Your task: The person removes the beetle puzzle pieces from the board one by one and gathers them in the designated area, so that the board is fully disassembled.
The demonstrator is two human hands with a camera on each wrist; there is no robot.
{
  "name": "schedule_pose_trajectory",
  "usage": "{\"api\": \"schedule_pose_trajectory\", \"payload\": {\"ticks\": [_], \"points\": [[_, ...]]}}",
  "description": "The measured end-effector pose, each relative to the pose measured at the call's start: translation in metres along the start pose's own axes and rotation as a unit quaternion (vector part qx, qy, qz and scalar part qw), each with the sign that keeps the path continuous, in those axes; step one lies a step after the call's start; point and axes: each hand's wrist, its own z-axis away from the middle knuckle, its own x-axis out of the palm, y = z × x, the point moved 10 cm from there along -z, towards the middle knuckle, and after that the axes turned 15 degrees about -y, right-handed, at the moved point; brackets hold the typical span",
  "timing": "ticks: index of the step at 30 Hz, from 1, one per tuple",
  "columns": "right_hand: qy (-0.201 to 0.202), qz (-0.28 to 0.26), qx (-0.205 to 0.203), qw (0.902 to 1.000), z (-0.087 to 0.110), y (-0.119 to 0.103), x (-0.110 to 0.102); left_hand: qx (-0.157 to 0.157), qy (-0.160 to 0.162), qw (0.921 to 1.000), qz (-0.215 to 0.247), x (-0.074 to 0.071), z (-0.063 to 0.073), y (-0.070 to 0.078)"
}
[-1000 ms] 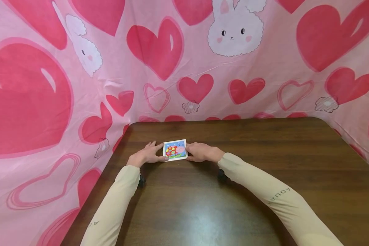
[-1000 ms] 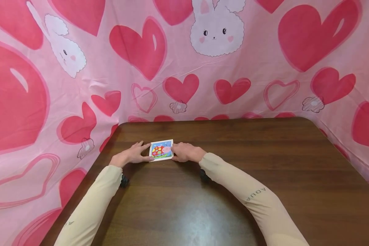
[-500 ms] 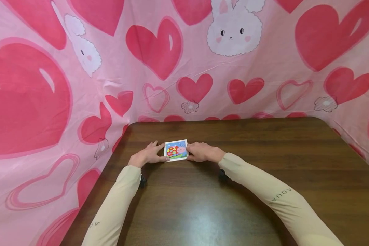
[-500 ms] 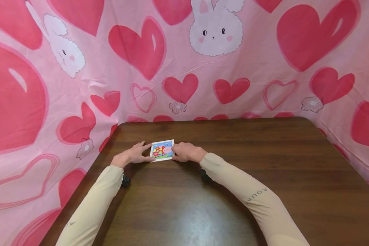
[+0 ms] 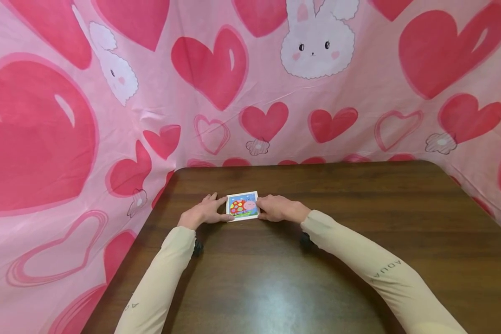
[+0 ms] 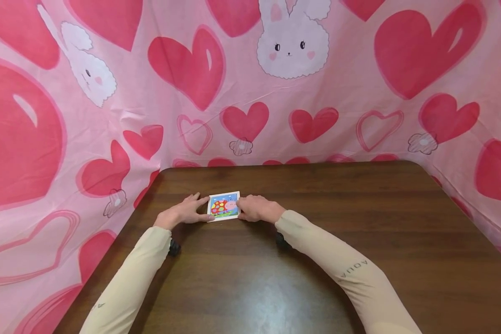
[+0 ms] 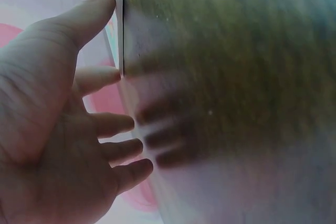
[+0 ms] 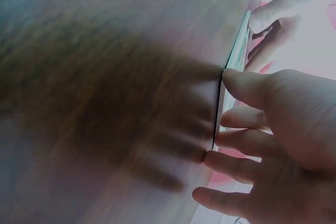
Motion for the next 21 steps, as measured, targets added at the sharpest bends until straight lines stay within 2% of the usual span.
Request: {"api": "schedule_pose_trajectory", "payload": {"ticks": [21], "points": [[0.002,-0.025,0.012,0.9996,0.013,0.01,0.005,0.007,0.001,1.0,-0.003,0.002,-0.006,0.015]]}}
